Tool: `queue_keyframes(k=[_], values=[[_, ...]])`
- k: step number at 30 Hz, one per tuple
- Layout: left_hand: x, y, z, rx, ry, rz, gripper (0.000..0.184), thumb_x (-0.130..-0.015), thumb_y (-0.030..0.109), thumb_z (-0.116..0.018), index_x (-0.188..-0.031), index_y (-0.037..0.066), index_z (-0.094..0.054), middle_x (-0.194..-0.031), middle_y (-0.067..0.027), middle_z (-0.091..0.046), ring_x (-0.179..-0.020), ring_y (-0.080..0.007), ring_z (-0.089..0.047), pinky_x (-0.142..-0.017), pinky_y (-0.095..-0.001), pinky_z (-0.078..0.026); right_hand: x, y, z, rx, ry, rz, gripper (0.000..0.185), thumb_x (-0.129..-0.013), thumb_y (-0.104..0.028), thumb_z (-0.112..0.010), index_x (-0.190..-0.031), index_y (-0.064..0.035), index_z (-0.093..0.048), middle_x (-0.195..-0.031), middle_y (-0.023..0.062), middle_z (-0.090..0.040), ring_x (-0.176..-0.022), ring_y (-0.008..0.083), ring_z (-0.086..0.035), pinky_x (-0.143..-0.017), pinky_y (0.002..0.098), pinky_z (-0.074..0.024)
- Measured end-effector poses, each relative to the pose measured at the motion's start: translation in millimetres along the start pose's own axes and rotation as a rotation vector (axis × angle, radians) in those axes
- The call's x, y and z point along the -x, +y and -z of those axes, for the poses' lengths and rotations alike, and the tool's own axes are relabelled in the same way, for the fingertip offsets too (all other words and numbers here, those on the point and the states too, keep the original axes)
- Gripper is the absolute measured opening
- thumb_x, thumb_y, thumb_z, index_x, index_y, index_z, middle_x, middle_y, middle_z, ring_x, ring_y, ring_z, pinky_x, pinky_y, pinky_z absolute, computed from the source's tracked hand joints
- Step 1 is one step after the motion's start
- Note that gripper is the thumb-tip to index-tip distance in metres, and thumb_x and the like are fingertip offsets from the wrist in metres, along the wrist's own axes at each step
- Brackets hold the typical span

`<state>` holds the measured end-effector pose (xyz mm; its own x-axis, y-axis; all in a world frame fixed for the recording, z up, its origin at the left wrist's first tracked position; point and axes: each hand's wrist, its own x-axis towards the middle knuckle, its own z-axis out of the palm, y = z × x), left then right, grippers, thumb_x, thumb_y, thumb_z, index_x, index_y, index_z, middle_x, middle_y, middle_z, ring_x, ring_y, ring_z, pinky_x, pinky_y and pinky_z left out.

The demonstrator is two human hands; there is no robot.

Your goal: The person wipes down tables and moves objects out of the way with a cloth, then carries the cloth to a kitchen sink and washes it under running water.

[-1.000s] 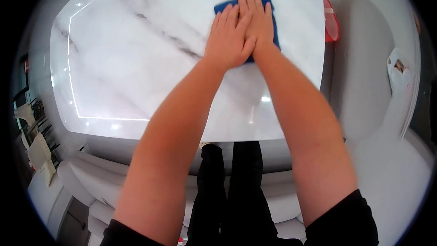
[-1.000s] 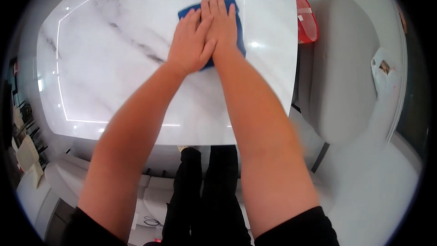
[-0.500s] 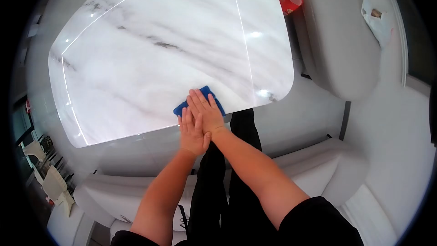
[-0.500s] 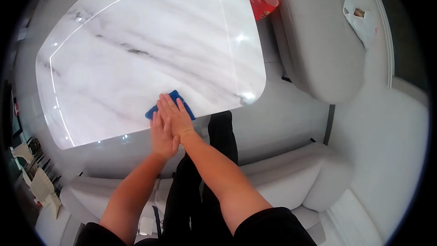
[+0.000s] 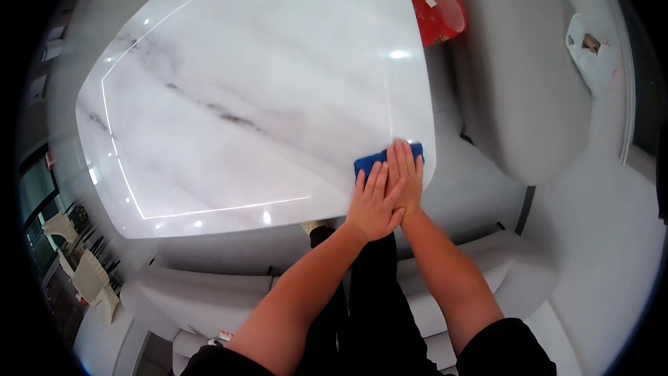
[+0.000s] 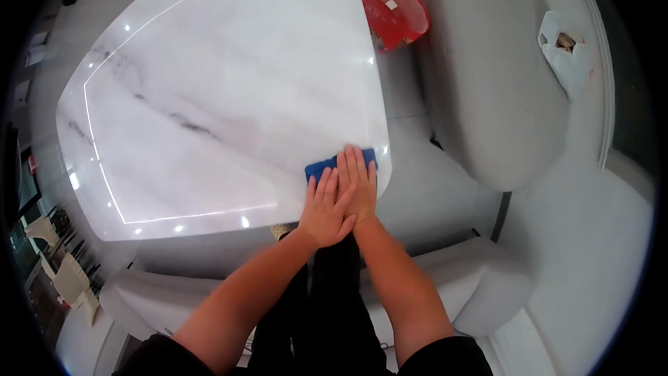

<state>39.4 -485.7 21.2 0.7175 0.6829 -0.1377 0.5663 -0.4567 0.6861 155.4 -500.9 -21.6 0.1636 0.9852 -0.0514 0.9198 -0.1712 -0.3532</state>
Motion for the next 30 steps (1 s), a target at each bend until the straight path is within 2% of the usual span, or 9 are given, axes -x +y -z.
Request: queue_keyframes(k=[6,7,14,21,24,25,26,28,30], values=[[-57,-20,21,0.035,0.120,-0.042,0.067,-0.077,0.035,-0.058,-0.136,0.011,-0.038,-0.142,-0.0266,-0.026,-0.133,-0.0434,-0.022,-0.104,-0.0608,-0.015,-66,6,11,0.032,0.035,0.022,0.052,-0.088,-0.029,-0.046,-0.132,-0.0020,-0.040,-0.143,0.0150,-0.035,-0.134,0.0298,-0.030,-0.106,0.0535,-0.0185],[-73,-27,27,0.018,0.142,-0.047,0.067,-0.077,0.036,-0.058,-0.136,0.011,-0.038,-0.141,-0.0264,-0.026,-0.133,-0.0436,-0.023,-0.104,-0.0607,-0.015,-85,7,11,0.064,0.021,0.013,0.052,-0.088,-0.029,-0.047,-0.133,-0.0047,-0.041,-0.144,0.0117,-0.035,-0.135,0.0257,-0.028,-0.107,0.0510,-0.0187],[-188,-68,88,-0.044,0.267,-0.058,0.064,-0.077,0.035,-0.056,-0.134,0.010,-0.040,-0.140,-0.0260,-0.028,-0.132,-0.0430,-0.024,-0.105,-0.0584,-0.015,-233,10,33,0.067,0.028,0.075,0.053,-0.089,-0.031,-0.043,-0.135,-0.0052,-0.038,-0.146,0.0123,-0.031,-0.137,0.0248,-0.025,-0.108,0.0506,-0.0164],[-298,-110,154,-0.161,0.416,-0.037,0.059,-0.084,0.028,-0.051,-0.136,0.006,-0.036,-0.140,-0.0239,-0.031,-0.132,-0.0396,-0.026,-0.107,-0.0510,-0.019,-380,13,29,0.124,0.208,0.171,0.053,-0.087,-0.034,-0.045,-0.133,-0.0070,-0.041,-0.144,0.0114,-0.033,-0.135,0.0262,-0.027,-0.108,0.0510,-0.0189],[-312,-118,166,-0.111,0.538,0.058,0.058,-0.086,0.026,-0.050,-0.137,0.002,-0.034,-0.140,-0.0245,-0.032,-0.132,-0.0390,-0.027,-0.108,-0.0488,-0.020,-435,13,21,0.221,0.297,0.222,0.052,-0.087,-0.033,-0.044,-0.131,-0.0058,-0.044,-0.142,0.0126,-0.036,-0.135,0.0260,-0.028,-0.107,0.0503,-0.0209],[-309,-121,166,-0.051,0.566,0.067,0.056,-0.087,0.023,-0.050,-0.134,-0.003,-0.036,-0.140,-0.0248,-0.032,-0.132,-0.0394,-0.028,-0.108,-0.0483,-0.020,-453,7,21,0.210,0.296,0.233,0.052,-0.087,-0.033,-0.044,-0.131,-0.0058,-0.044,-0.142,0.0126,-0.036,-0.135,0.0260,-0.028,-0.107,0.0503,-0.0209],[-302,-124,166,-0.063,0.575,0.079,0.056,-0.087,0.023,-0.050,-0.134,-0.003,-0.036,-0.140,-0.0248,-0.032,-0.132,-0.0394,-0.028,-0.108,-0.0483,-0.020,-471,0,22,0.223,0.306,0.161,0.052,-0.087,-0.033,-0.043,-0.131,-0.0059,-0.043,-0.142,0.0122,-0.036,-0.135,0.0257,-0.027,-0.107,0.0503,-0.0208],[-286,-130,163,-0.176,0.413,0.046,0.054,-0.084,0.022,-0.053,-0.129,-0.006,-0.041,-0.140,-0.0241,-0.033,-0.131,-0.0374,-0.030,-0.107,-0.0485,-0.022,-497,-13,21,0.229,0.308,0.102,0.052,-0.086,-0.032,-0.043,-0.131,-0.0061,-0.043,-0.142,0.0118,-0.036,-0.135,0.0254,-0.027,-0.108,0.0504,-0.0206],[-293,-143,168,-0.221,0.453,0.006,0.054,-0.082,0.022,-0.055,-0.126,-0.008,-0.045,-0.139,-0.0240,-0.035,-0.131,-0.0354,-0.032,-0.106,-0.0481,-0.025,-516,-19,23,0.220,0.321,0.036,0.053,-0.086,-0.032,-0.043,-0.132,-0.0061,-0.043,-0.143,0.0115,-0.035,-0.135,0.0251,-0.027,-0.108,0.0503,-0.0196]])
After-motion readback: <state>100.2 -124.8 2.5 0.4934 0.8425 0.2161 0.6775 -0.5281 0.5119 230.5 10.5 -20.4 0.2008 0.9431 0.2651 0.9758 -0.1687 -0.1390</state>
